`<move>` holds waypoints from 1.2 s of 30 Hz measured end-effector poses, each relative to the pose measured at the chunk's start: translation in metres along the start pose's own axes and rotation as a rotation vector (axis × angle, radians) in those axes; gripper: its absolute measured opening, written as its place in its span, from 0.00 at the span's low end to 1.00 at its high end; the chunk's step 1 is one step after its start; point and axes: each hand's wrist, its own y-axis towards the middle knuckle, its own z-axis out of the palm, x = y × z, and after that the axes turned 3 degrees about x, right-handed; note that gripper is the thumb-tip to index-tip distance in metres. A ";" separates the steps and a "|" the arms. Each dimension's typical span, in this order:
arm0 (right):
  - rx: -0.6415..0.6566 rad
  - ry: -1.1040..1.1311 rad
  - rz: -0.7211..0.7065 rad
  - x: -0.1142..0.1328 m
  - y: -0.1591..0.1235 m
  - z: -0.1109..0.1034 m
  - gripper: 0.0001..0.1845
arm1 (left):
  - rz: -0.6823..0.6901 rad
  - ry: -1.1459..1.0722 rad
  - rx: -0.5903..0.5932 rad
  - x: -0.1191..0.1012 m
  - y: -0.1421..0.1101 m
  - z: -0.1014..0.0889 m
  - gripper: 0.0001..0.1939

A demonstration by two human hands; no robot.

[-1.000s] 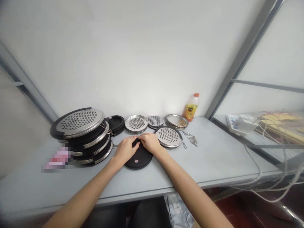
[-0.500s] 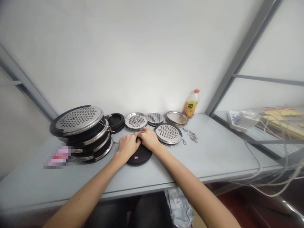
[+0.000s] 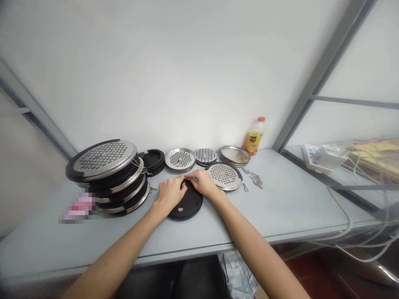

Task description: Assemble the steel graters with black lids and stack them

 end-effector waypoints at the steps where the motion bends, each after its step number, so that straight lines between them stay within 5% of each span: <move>1: 0.004 0.010 -0.002 0.000 0.001 -0.001 0.15 | 0.006 -0.009 -0.006 0.000 0.000 0.000 0.13; 10: 0.000 0.117 0.059 -0.001 0.002 -0.006 0.14 | 0.048 -0.198 -0.116 0.012 0.000 0.003 0.21; 22: -0.089 0.095 0.071 -0.001 0.000 -0.005 0.20 | 0.314 -0.483 -0.192 0.048 -0.024 0.000 0.17; 31: -0.047 0.000 0.042 -0.001 -0.001 -0.006 0.22 | 0.634 -0.339 0.130 0.050 -0.033 -0.021 0.48; 36: 0.022 -0.039 0.016 0.001 0.000 -0.005 0.24 | 0.641 -0.318 0.150 0.051 -0.032 -0.018 0.49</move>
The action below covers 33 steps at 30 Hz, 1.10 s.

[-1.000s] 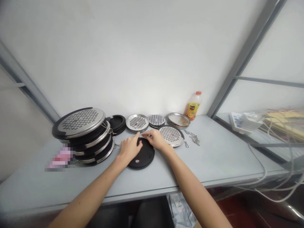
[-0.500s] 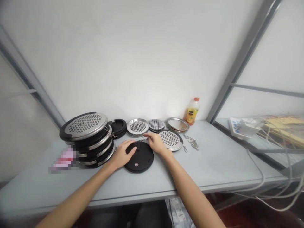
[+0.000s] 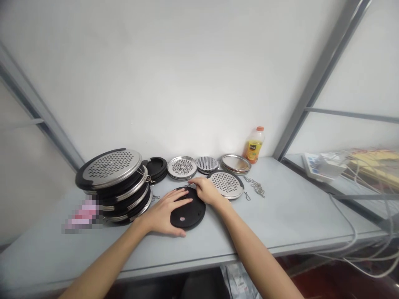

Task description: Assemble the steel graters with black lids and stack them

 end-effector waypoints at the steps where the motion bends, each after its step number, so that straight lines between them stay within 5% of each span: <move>1: 0.009 -0.004 0.000 0.000 0.000 0.000 0.24 | 0.006 -0.001 -0.009 0.000 0.000 0.001 0.47; 11: 0.000 0.054 0.022 -0.001 0.001 -0.001 0.19 | 0.015 -0.095 -0.082 -0.002 0.000 0.002 0.43; 16: -0.089 0.325 0.096 0.005 0.003 -0.012 0.14 | -0.048 -0.306 -0.204 -0.001 0.000 -0.001 0.37; 23: 0.045 0.638 0.022 0.008 0.000 -0.024 0.27 | -0.097 -0.891 -0.415 0.007 0.005 0.000 0.26; 28: 0.064 0.674 -0.074 0.006 0.000 -0.017 0.33 | -0.114 -1.000 -0.515 0.010 0.006 0.000 0.25; 33: 0.029 0.692 0.081 0.011 0.000 -0.014 0.15 | -0.112 -0.996 -0.569 0.009 0.008 -0.003 0.25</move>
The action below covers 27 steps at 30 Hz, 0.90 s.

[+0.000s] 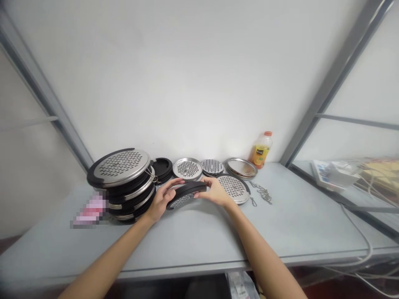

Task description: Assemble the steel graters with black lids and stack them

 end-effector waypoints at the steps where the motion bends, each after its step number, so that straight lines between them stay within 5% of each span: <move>1: 0.001 0.044 0.020 0.001 0.000 0.000 0.15 | 0.010 0.010 -0.017 0.001 0.001 0.000 0.24; 5: -0.082 0.215 0.022 0.005 -0.001 0.000 0.16 | -0.014 0.024 -0.081 0.008 0.002 -0.001 0.24; 9: -0.250 0.503 0.128 0.004 0.000 -0.004 0.17 | -0.045 0.173 0.022 0.012 -0.004 0.000 0.27; 12: -0.322 0.725 0.296 0.005 0.002 -0.008 0.13 | 0.108 0.491 0.060 0.011 -0.010 0.005 0.36; 16: -0.375 0.895 0.461 0.006 0.003 -0.013 0.09 | 0.343 0.872 -0.039 0.010 -0.014 0.012 0.41; 21: -0.273 0.990 0.452 0.007 0.005 -0.004 0.11 | 0.590 1.184 -0.034 0.008 -0.010 0.011 0.29; 27: -0.120 0.947 0.426 0.012 0.003 0.004 0.14 | 0.630 1.131 0.119 0.009 -0.005 -0.003 0.26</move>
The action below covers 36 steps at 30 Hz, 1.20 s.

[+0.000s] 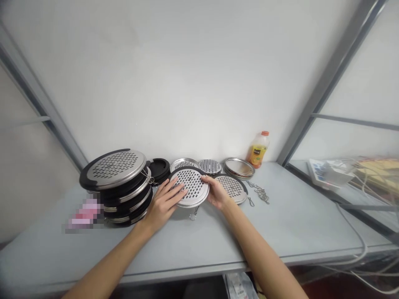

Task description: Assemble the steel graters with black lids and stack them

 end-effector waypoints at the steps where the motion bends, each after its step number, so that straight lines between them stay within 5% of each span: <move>1: 0.007 -0.045 0.000 0.001 0.000 -0.002 0.14 | -0.001 -0.048 -0.011 0.001 -0.001 0.000 0.26; 4: -0.033 -0.237 -0.067 0.006 0.001 -0.010 0.19 | -0.090 -0.248 -0.130 0.002 -0.001 0.002 0.24; 7: -0.185 -0.446 -0.306 0.010 0.002 -0.015 0.25 | -0.286 -0.497 -0.238 -0.001 0.001 0.003 0.20; 10: -0.078 -0.481 -0.468 0.011 -0.001 -0.012 0.30 | -0.520 -0.726 -0.270 -0.004 0.004 0.005 0.15; 13: 0.092 -0.399 -0.393 0.008 -0.006 -0.008 0.31 | -0.664 -0.897 -0.277 -0.007 0.007 0.008 0.14; 17: 0.096 -0.313 -0.264 0.003 -0.006 -0.010 0.24 | -0.736 -1.045 -0.258 -0.010 0.011 0.009 0.18; 29: 0.013 -0.159 -0.315 0.008 -0.005 -0.016 0.20 | -0.573 -1.226 -0.105 -0.015 0.014 0.009 0.19; 33: -0.020 -0.186 -0.294 0.010 -0.007 -0.014 0.19 | -0.554 -1.056 -0.118 -0.015 0.009 0.008 0.17; 36: -0.030 -0.166 -0.318 0.016 -0.009 -0.011 0.25 | -0.407 -0.715 -0.125 -0.013 0.002 0.003 0.18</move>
